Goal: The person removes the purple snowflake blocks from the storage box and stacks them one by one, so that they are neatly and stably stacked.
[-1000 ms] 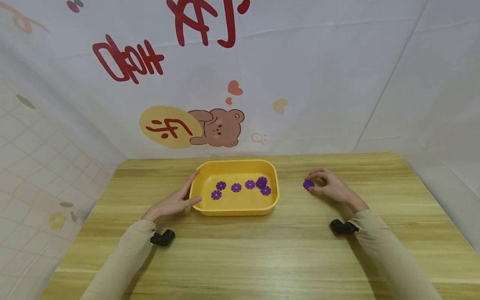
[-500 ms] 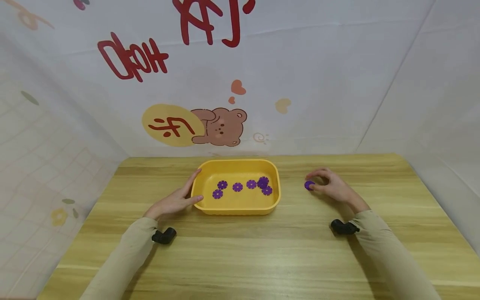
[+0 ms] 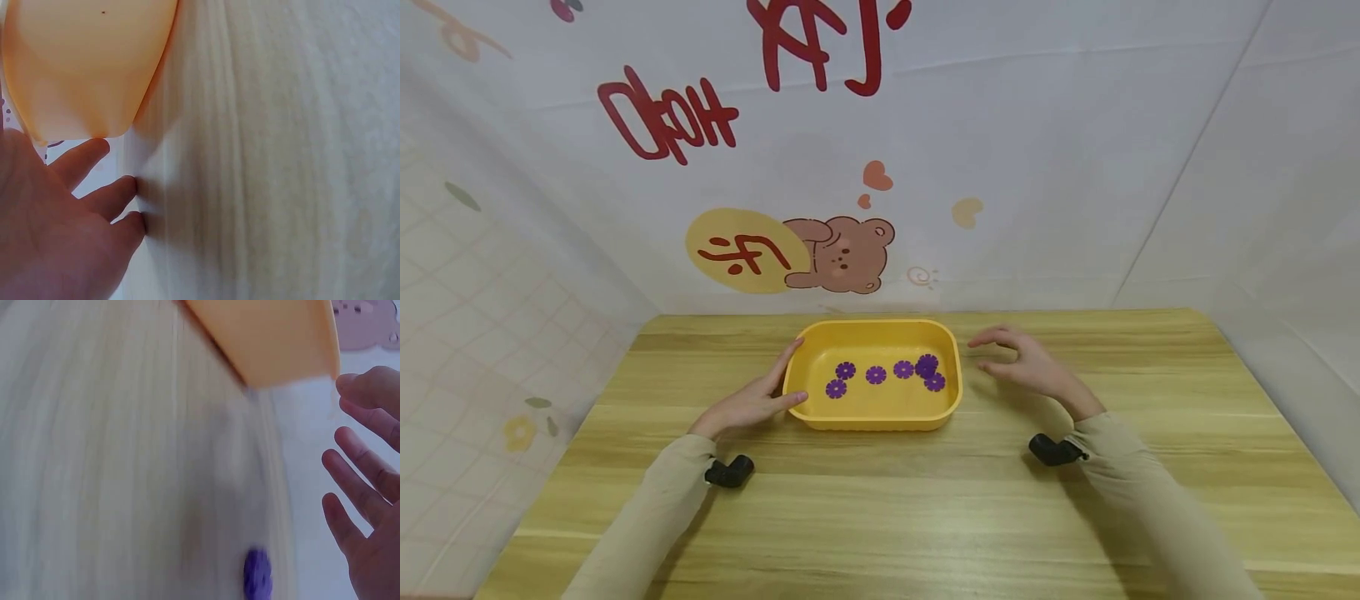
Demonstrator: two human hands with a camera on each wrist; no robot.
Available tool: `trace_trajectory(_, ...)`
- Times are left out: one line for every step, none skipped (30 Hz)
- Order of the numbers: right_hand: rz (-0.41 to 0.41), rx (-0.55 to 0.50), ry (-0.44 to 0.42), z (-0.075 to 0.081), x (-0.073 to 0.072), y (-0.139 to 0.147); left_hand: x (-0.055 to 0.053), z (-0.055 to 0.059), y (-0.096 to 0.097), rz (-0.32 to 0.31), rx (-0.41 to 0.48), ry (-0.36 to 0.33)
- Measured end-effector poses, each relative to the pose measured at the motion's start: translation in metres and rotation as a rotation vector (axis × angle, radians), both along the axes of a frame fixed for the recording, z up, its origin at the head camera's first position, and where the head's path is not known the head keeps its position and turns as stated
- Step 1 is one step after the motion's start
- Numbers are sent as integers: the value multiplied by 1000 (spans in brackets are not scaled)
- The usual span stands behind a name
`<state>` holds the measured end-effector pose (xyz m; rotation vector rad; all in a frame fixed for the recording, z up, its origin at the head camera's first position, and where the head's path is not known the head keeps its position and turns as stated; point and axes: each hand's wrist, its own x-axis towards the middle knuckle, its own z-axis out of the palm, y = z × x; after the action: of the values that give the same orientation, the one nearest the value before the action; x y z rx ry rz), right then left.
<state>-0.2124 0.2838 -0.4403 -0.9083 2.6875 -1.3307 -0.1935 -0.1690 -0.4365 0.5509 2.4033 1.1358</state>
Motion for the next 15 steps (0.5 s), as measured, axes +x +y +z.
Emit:
trace_trajectory(15, -15, -5, 4, 1, -7, 0, -1, -1, 4, -2, 3)
trace_trajectory(32, -32, -9, 9, 3, -13, -1, -6, -3, 9, -2, 10)
trace_trajectory(44, -46, -5, 14, 4, -20, -3, -11, -5, 14, -2, 13)
trace_trajectory(58, -60, -9, 20, 6, -26, -3, -11, -6, 19, -6, 13)
trace_trajectory(68, -73, -9, 25, 8, -32, -3, -11, -6, 22, -12, 16)
trace_trajectory(79, -87, -12, 30, 10, -36, -3, -11, -7, 26, -15, 18)
trace_trajectory(88, -100, -11, 34, 11, -40, -2, -10, -6, 23, -12, 24)
trace_trajectory(94, -105, -8, 36, 11, -42, -2, -10, -6, 19, -7, 29)
trace_trajectory(92, -102, -5, 36, 11, -44, -2, -9, -5, 20, -8, 27)
trace_trajectory(90, -101, -3, 35, 11, -45, -3, -9, -4, 20, -10, 27)
trace_trajectory(87, -96, 4, 33, 10, -46, -3, -8, -4, 18, -8, 29)
trace_trajectory(83, -87, 11, 31, 9, -46, -2, -8, -3, 18, -6, 27)
trace_trajectory(83, -83, 13, 28, 8, -47, -3, -8, -3, 17, -3, 26)
trace_trajectory(83, -81, 19, 26, 6, -48, -3, -9, -2, 19, -6, 23)
trace_trajectory(87, -83, 21, 24, 6, -48, -3, -9, -2, 18, -7, 21)
